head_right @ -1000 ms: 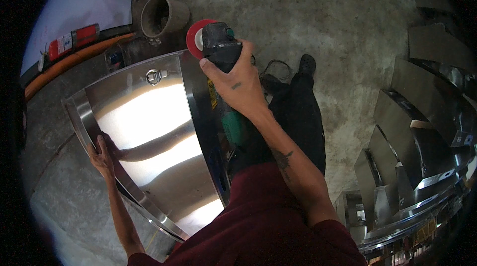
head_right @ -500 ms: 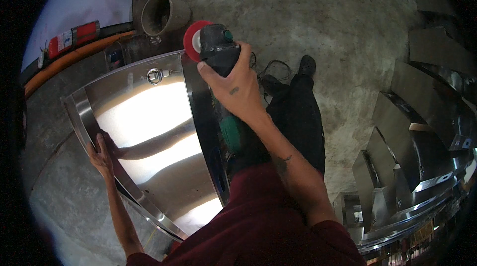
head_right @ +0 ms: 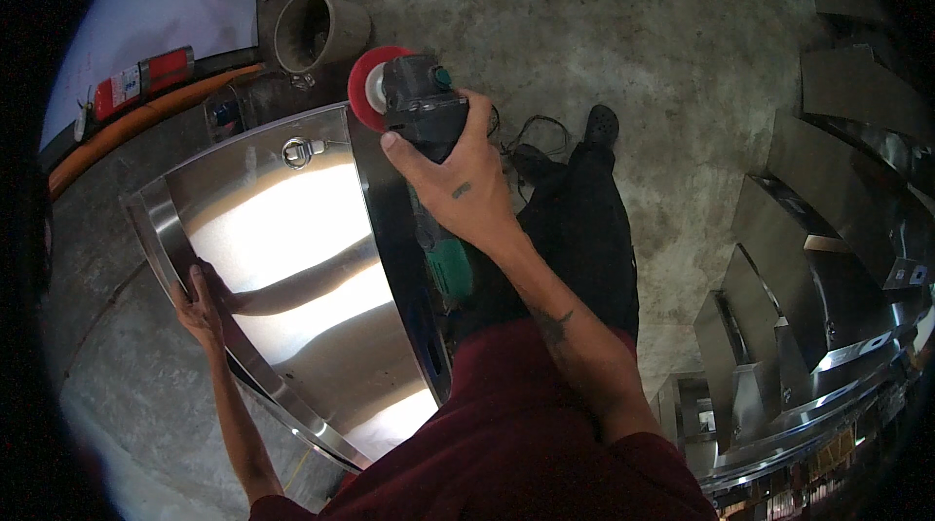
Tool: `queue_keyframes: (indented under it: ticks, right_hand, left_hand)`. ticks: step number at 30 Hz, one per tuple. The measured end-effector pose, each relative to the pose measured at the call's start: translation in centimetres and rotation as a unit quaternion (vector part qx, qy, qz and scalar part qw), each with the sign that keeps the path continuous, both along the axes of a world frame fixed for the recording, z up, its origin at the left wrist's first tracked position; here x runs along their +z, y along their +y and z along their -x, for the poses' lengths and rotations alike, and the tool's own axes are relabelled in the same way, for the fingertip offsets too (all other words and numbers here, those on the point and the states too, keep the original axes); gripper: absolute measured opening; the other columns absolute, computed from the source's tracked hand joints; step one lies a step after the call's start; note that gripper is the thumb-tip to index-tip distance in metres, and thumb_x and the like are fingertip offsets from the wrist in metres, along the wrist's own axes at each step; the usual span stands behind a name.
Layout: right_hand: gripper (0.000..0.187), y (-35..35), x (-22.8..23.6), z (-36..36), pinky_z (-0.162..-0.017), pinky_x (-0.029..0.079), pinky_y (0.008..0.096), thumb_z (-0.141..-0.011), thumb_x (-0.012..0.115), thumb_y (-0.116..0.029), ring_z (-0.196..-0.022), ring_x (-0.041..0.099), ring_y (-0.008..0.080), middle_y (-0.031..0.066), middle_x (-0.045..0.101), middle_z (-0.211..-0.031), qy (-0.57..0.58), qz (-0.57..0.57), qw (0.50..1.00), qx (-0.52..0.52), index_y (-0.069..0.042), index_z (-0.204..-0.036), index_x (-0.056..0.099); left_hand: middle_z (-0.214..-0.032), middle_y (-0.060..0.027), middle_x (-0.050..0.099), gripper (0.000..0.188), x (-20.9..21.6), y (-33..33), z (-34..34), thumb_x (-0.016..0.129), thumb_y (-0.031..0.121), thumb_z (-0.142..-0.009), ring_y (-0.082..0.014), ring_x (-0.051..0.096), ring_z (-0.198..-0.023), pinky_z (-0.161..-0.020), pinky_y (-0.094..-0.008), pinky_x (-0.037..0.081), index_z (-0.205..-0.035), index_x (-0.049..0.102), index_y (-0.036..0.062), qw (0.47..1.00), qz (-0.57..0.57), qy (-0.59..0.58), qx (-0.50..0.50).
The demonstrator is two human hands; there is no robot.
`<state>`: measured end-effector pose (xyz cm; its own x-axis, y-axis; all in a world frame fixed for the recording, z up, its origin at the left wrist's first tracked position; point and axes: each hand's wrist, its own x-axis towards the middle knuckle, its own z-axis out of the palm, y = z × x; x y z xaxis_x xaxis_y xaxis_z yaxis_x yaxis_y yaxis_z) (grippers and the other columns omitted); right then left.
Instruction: The person uses a handheld angle grinder with a polishing pad to smooth and polish the surface of a large stainless steel panel. They move the tool across various sections of the panel, including edges and flat areas, while holding the panel steady with the other hand.
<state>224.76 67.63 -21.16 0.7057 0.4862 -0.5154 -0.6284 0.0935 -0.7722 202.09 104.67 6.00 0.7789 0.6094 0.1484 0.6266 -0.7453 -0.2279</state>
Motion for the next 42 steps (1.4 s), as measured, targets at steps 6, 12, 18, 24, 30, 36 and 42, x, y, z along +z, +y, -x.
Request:
queue_keyframes:
  ticks: [6, 12, 18, 24, 30, 36, 42]
  right_hand:
    - [0.09, 0.6, 0.3, 0.1, -0.08, 0.065, 0.0384, -0.099, 0.08, -0.048, -0.1, 0.078, 0.0309, 0.0283, 0.067, -0.118, 0.01, -0.014, 1.0, 0.012, 0.005, -0.15, 0.028]
    - [0.09, 1.1, -2.2, 0.0, -0.086, 0.063, 0.0418, -0.098, 0.08, -0.05, -0.103, 0.076, 0.0336, 0.0291, 0.067, -0.119, 0.004, 0.021, 1.0, 0.007, 0.004, -0.149, 0.03]
    - [0.09, 1.8, -6.6, 0.3, -0.092, 0.06, 0.0439, -0.096, 0.082, -0.053, -0.109, 0.074, 0.0353, 0.0278, 0.067, -0.121, 0.021, 0.06, 0.998, 0.006, 0.004, -0.147, 0.034]
    - [0.088, 3.8, -10.6, 0.2, -0.094, 0.059, 0.0445, -0.094, 0.083, -0.051, -0.112, 0.072, 0.0347, 0.026, 0.066, -0.125, 0.109, 0.065, 0.991, 0.047, 0.004, -0.145, 0.037]
    - [0.093, 2.4, -9.4, 0.7, -0.098, 0.058, 0.0436, -0.092, 0.085, -0.052, -0.119, 0.069, 0.034, 0.0247, 0.065, -0.129, 0.156, 0.043, 0.987, 0.009, 0.004, -0.148, 0.036]
    - [0.091, 1.6, -7.6, -0.1, -0.098, 0.058, 0.0431, -0.093, 0.084, -0.053, -0.117, 0.07, 0.0335, 0.0248, 0.065, -0.128, 0.128, 0.034, 0.991, 0.016, 0.004, -0.147, 0.038]
    - [0.088, 2.3, -7.9, -0.5, -0.096, 0.059, 0.0428, -0.094, 0.083, -0.052, -0.115, 0.071, 0.033, 0.0252, 0.066, -0.124, 0.112, 0.044, 0.992, 0.024, 0.004, -0.145, 0.039]
  left_hand:
    - [-0.081, -0.0138, 0.041, 0.053, -0.3, 0.5, 0.6, 0.073, 0.038, -0.107, -0.0269, 0.042, -0.078, -0.075, -0.0416, 0.042, -0.089, 0.048, -0.0053, 1.0, 0.003, 0.001, -0.006]
    - [-0.082, -0.015, 0.045, 0.054, -1.1, 0.6, 0.1, 0.074, 0.04, -0.107, -0.0276, 0.045, -0.08, -0.077, -0.0415, 0.045, -0.091, 0.049, -0.0054, 1.0, 0.014, -0.002, 0.011]
    - [-0.086, -0.0165, 0.048, 0.054, -1.9, 1.1, -0.3, 0.074, 0.04, -0.106, -0.028, 0.049, -0.082, -0.078, -0.0405, 0.046, -0.092, 0.051, -0.0058, 1.0, -0.008, 0.012, 0.011]
    - [-0.091, -0.0185, 0.056, 0.052, -1.9, 1.3, -0.2, 0.074, 0.041, -0.107, -0.0278, 0.052, -0.084, -0.08, -0.0395, 0.048, -0.097, 0.057, -0.0072, 1.0, 0.01, -0.005, 0.006]
    - [-0.089, -0.0172, 0.059, 0.05, -0.9, 0.4, -0.5, 0.073, 0.041, -0.107, -0.0272, 0.053, -0.084, -0.078, -0.0395, 0.048, -0.099, 0.059, -0.0066, 1.0, -0.003, 0.002, 0.007]
    - [-0.084, -0.0181, 0.053, 0.053, -0.3, 0.4, -0.5, 0.073, 0.043, -0.106, -0.0291, 0.049, -0.08, -0.077, -0.0419, 0.047, -0.093, 0.055, -0.0053, 0.999, -0.006, 0.023, 0.032]
    - [-0.084, -0.0192, 0.052, 0.056, -0.9, 1.0, 0.1, 0.073, 0.046, -0.106, -0.0301, 0.049, -0.08, -0.078, -0.0433, 0.047, -0.093, 0.053, -0.0052, 0.999, -0.035, 0.02, -0.001]
